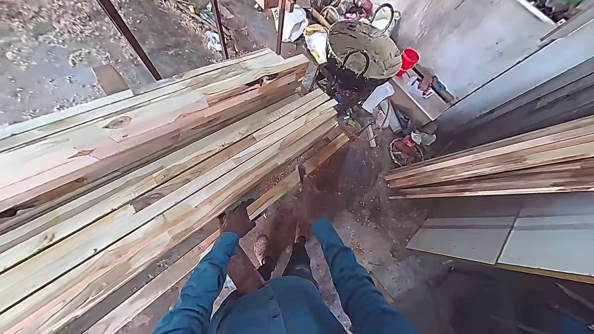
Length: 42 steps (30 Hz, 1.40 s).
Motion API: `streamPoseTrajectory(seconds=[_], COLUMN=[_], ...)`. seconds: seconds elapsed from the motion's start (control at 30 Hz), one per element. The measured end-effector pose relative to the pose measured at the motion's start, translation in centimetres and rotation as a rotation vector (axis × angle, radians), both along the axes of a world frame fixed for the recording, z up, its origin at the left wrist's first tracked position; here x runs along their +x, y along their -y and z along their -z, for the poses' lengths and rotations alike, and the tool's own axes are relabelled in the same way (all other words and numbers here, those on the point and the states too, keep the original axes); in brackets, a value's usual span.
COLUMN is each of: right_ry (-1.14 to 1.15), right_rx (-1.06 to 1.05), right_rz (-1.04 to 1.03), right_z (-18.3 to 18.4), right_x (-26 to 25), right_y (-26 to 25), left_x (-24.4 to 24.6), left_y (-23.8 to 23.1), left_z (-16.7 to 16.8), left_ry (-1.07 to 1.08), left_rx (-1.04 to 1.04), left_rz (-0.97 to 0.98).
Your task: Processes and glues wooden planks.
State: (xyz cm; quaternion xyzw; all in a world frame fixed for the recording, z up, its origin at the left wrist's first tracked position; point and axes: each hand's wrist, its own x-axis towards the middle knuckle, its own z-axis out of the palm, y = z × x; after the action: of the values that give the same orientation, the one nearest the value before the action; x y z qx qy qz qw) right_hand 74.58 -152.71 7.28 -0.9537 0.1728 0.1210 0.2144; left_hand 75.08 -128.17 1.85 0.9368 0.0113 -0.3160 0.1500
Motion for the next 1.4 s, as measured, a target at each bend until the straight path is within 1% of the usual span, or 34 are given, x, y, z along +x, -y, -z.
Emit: streamPoseTrajectory(seconds=[0.07, 0.1, 0.13, 0.17, 0.2, 0.27, 0.33, 0.37, 0.4, 0.47, 0.5, 0.53, 0.6, 0.7, 0.73, 0.77, 0.83, 0.87, 0.93, 0.97, 1.0, 1.07, 1.13, 1.17, 1.2, 1.23, 1.27, 1.3, 1.33, 1.37, 1.4], right_ry=[0.027, 0.039, 0.038, -0.006, -0.072, -0.198, -0.185, -0.143, -0.090, -0.024, -0.031, -0.061, -0.189, -0.300, -0.356, -0.394, -0.389, -0.338, -0.191, -0.114, -0.040, 0.092, 0.203, 0.161, -0.101, -0.323, -0.280, 0.017, 0.081, 0.067, 0.049], right_rx=[-0.013, 0.003, 0.009, -0.012, -0.046, -0.036, 0.019, 0.013, -0.002, 0.008, 0.007, 0.037, 0.139, 0.156, 0.154, 0.177, 0.249, 0.275, 0.302, 0.288, 0.260, 0.239, 0.224, 0.214, 0.257, 0.238, 0.154, 0.027, 0.023, 0.059, 0.087], right_rz=[0.069, 0.073, 0.046, -0.010, -0.069, -0.115, -0.046, 0.019, 0.081, 0.173, 0.199, 0.219, 0.204, -0.008, -0.063, -0.096, -0.113, -0.115, -0.085, -0.055, -0.018, 0.039, 0.045, 0.036, 0.022, -0.023, -0.047, -0.063, -0.069, -0.048, 0.004], right_z=[2.9, 4.5, 5.6, 5.8, 5.0, 1.3, -2.0, -2.7, -2.6, -1.1, -0.7, -1.0, -3.2, -4.2, -5.0, -5.4, -5.7, -5.3, -4.6, -4.0, -2.9, 0.1, 2.2, 1.2, -2.3, -4.1, -2.2, 2.9, 5.3, 5.3, 4.1], right_x=[0.9, 0.4, -0.7, -2.0, -3.6, -5.0, -3.4, -1.8, -0.1, 3.4, 4.5, 4.9, 3.5, -1.5, -2.9, -3.9, -4.8, -4.8, -3.9, -3.4, -2.9, -1.8, -1.6, -2.3, -2.8, -3.2, -5.0, -7.3, -8.2, -8.1, -7.3], right_y=[0.9, 0.6, -0.3, -1.6, -2.9, -4.2, -2.6, -0.9, 1.1, 4.6, 5.2, 4.7, 0.8, -6.6, -8.2, -9.1, -8.7, -7.6, -4.7, -3.3, -2.1, -0.4, -0.1, -0.4, -0.8, -1.4, -2.5, -3.5, -3.8, -3.6, -2.8], left_x=[0.2, 0.2, 0.2, 0.1, -0.2, -1.1, -1.8, -2.3, -2.9, -3.6, -3.7, -3.7, -3.7, -3.4, -3.3, -3.4, -3.3, -2.9, -1.0, 0.0, 0.4, 1.0, 1.4, 1.4, 1.4, 1.2, 0.8, 0.3, -0.2, -0.7, -1.2], left_y=[-0.5, -0.6, -0.6, -0.4, -0.1, 0.7, 1.3, 1.6, 1.8, 2.2, 2.3, 2.3, 2.2, 2.1, 2.0, 2.0, 1.5, 1.0, -0.2, -1.2, -1.9, -2.5, -2.6, -2.6, -2.6, -2.5, -2.4, -2.1, -1.6, -0.9, -0.1], left_z=[0.2, 0.4, 0.6, 0.7, 0.7, 0.2, -0.2, 0.1, 0.3, 0.5, 0.5, 0.7, 0.8, 0.8, 1.0, 1.4, 2.0, 1.7, -0.3, -0.8, -1.0, -1.0, -0.9, -0.9, -0.9, -0.9, -0.8, -0.5, -0.6, -1.0, -1.2], left_ry=[-0.027, -0.027, -0.016, 0.000, 0.009, 0.052, 0.118, 0.159, 0.189, 0.261, 0.283, 0.308, 0.359, 0.320, 0.332, 0.371, 0.424, 0.383, 0.115, -0.006, -0.101, -0.196, -0.227, -0.233, -0.230, -0.226, -0.205, -0.165, -0.143, -0.129, -0.094], left_rx=[-0.024, -0.026, -0.023, -0.012, 0.006, 0.039, 0.055, 0.055, 0.061, 0.077, 0.087, 0.091, 0.102, 0.134, 0.154, 0.169, 0.199, 0.187, 0.063, -0.019, -0.066, -0.092, -0.095, -0.108, -0.124, -0.129, -0.119, -0.081, -0.030, 0.021, 0.075], left_rz=[0.006, 0.010, 0.007, -0.003, -0.021, -0.072, -0.110, -0.116, -0.108, -0.085, -0.074, -0.066, -0.054, -0.058, -0.042, -0.015, 0.070, 0.112, 0.132, 0.146, 0.137, 0.114, 0.122, 0.131, 0.134, 0.133, 0.127, 0.120, 0.090, 0.051, 0.018])
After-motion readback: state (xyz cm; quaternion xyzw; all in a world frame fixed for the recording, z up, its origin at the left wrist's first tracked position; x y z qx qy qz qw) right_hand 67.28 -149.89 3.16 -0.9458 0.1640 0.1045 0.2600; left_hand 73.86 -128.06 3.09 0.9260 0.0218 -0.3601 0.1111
